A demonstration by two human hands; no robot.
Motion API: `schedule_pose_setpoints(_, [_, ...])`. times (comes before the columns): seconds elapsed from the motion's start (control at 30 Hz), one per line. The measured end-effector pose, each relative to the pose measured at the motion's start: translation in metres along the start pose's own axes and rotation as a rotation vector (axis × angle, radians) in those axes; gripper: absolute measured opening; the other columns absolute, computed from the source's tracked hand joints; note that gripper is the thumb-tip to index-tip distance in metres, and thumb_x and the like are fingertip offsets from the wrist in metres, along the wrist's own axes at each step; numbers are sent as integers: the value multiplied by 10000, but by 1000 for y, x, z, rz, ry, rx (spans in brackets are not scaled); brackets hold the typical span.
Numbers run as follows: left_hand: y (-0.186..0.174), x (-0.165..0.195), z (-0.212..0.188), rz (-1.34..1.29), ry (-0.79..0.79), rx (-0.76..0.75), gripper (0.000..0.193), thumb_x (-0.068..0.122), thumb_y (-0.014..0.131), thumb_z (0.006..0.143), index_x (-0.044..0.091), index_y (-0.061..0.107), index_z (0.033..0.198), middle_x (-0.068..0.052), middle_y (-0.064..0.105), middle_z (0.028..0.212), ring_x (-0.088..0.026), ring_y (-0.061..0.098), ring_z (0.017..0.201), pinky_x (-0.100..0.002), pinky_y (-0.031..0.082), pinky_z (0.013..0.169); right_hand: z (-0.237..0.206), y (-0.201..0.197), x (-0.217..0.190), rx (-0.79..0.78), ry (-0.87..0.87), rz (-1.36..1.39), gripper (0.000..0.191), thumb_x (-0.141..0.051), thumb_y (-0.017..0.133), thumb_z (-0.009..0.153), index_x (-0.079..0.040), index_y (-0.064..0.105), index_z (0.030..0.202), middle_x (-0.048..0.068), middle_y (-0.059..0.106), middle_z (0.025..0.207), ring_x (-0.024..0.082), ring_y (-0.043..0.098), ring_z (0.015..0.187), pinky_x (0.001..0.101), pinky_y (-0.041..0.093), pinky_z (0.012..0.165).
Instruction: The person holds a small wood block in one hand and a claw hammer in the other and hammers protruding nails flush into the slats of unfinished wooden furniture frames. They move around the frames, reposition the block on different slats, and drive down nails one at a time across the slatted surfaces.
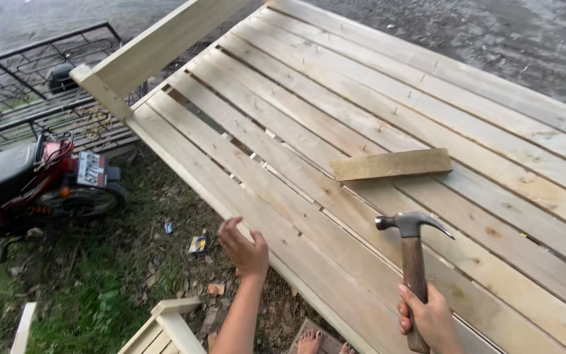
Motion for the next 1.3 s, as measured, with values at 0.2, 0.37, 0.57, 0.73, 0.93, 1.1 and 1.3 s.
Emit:
schedule_pose_setpoints(0.2, [51,-84,36,-96,-660,-357,1400,548,963,614,31,70,1561,-302,264,1470,-449,488,1266,-506,495,1017,-24,105,-5,-179,-40,-133,238,-261,660,917,-35,598,962,75,546,566,167,485,384,345,408,374])
schedule_pose_setpoints(0.37, [65,-78,28,-86,-796,-387,1540,590,887,506,77,-63,1605,-275,264,1525,-437,487,1318,-487,506,1083,-35,128,-42,-45,-221,-469,309,-320,704,916,-28,617,865,53,577,546,133,541,422,310,434,409])
schedule_pose_setpoints(0.57, [46,7,58,345,-37,-109,1234,539,881,669,52,121,1511,-240,183,1571,-393,170,1474,-679,172,1093,-23,102,-59,131,-273,-395,337,-330,671,944,-22,571,851,57,568,569,150,542,429,327,437,405])
schedule_pose_setpoints(0.73, [130,127,47,-197,311,-530,859,281,761,769,71,378,1509,-213,327,1614,-386,283,1504,-551,289,1215,-9,82,-41,193,-280,-172,342,-321,632,974,-13,536,861,56,567,595,148,538,430,328,445,396])
schedule_pose_setpoints(0.93, [182,222,39,-30,441,-842,1001,395,821,766,105,274,1552,-129,377,1561,-350,322,1477,-657,183,1172,-4,72,-27,189,-215,-58,324,-324,628,949,-18,529,906,77,552,577,172,527,395,356,435,362])
schedule_pose_setpoints(1.1, [187,238,15,367,565,-1005,1075,406,905,646,129,347,1522,-193,423,1469,-349,387,1425,-549,234,1214,-6,72,-33,186,-234,-94,346,-335,635,955,-12,519,914,79,547,569,167,531,396,351,455,367])
schedule_pose_setpoints(1.3, [182,207,32,280,461,-914,798,289,826,642,19,514,1325,-165,562,1310,-310,560,1269,-457,440,1087,-7,71,-34,169,-250,-48,329,-327,622,962,-19,516,918,79,546,578,165,522,398,353,445,364])
Point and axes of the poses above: each hand's wrist, its own z-axis towards the middle knuckle, its own y-axis out of the palm, x = y × z, the point moved 10 cm from there along z, towards the middle knuckle
